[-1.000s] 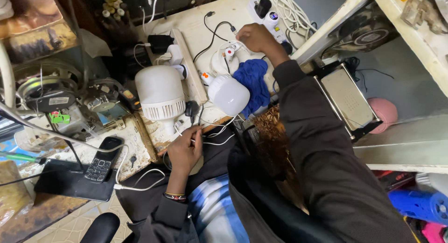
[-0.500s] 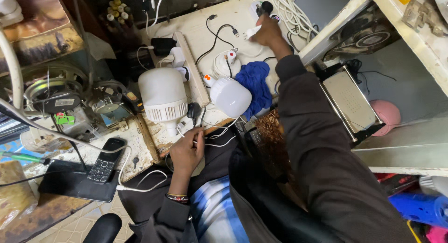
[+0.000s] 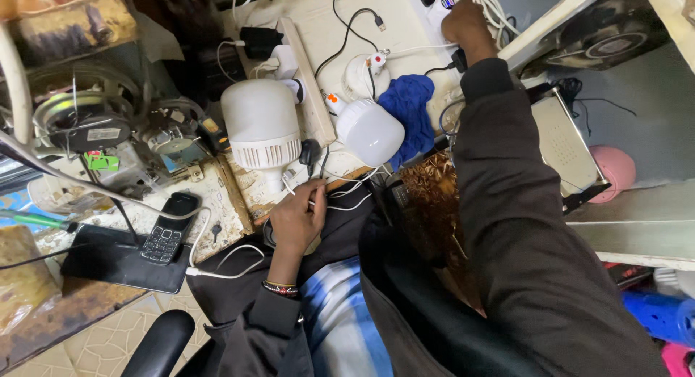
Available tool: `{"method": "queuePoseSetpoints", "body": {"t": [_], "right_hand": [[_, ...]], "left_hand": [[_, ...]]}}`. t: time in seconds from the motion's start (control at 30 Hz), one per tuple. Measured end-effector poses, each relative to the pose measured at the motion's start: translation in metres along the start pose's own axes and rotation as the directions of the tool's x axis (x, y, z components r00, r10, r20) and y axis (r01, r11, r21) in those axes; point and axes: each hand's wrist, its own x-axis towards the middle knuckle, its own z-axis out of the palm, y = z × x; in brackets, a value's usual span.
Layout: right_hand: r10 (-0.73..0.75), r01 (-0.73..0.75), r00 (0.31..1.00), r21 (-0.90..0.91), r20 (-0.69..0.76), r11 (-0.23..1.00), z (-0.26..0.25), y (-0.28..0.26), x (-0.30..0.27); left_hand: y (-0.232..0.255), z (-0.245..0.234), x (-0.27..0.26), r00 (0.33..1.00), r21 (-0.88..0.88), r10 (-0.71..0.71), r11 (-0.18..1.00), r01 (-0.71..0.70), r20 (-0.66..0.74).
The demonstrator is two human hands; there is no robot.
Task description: The person organizes a cluttered workspace by sorting and coiling various cables and power adapters. They handle multiple white LED bulbs, a blue cloth, and a black power adapter, arranging them on a table filled with other electronic components.
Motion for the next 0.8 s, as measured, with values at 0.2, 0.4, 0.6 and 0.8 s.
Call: {"method": "queuePoseSetpoints", "body": {"t": [0.2,0.4,0.6,0.8], "right_hand": [[0.023,-0.019,0.975,0.021,-0.221,1.0,0.005,0.005,0.006],[-0.075,0.033,0.981,-0.226,-0.18,0.974,0.005,0.019,0.018],[-0.045,0.012,0.997,-0.47,-0.059,0.883,0.005,0.014,0.034],[0.011,0.01,0.998,-0.326,0.063,0.945,0.004,0.02,0.023]], "left_hand": [[-0.002,0.003,0.001,1.0,0.007,-0.012,1.0,0.012,0.005],[0.002,0.001,0.004,1.0,-0.02,0.001,1.0,-0.001,-0.011],[0.002,-0.002,0.004,1.0,-0.014,-0.007,1.0,0.007,0.011],[0.003,-0.008,0.002,0.998,-0.048,-0.017,0.999,0.02,0.054]]}}
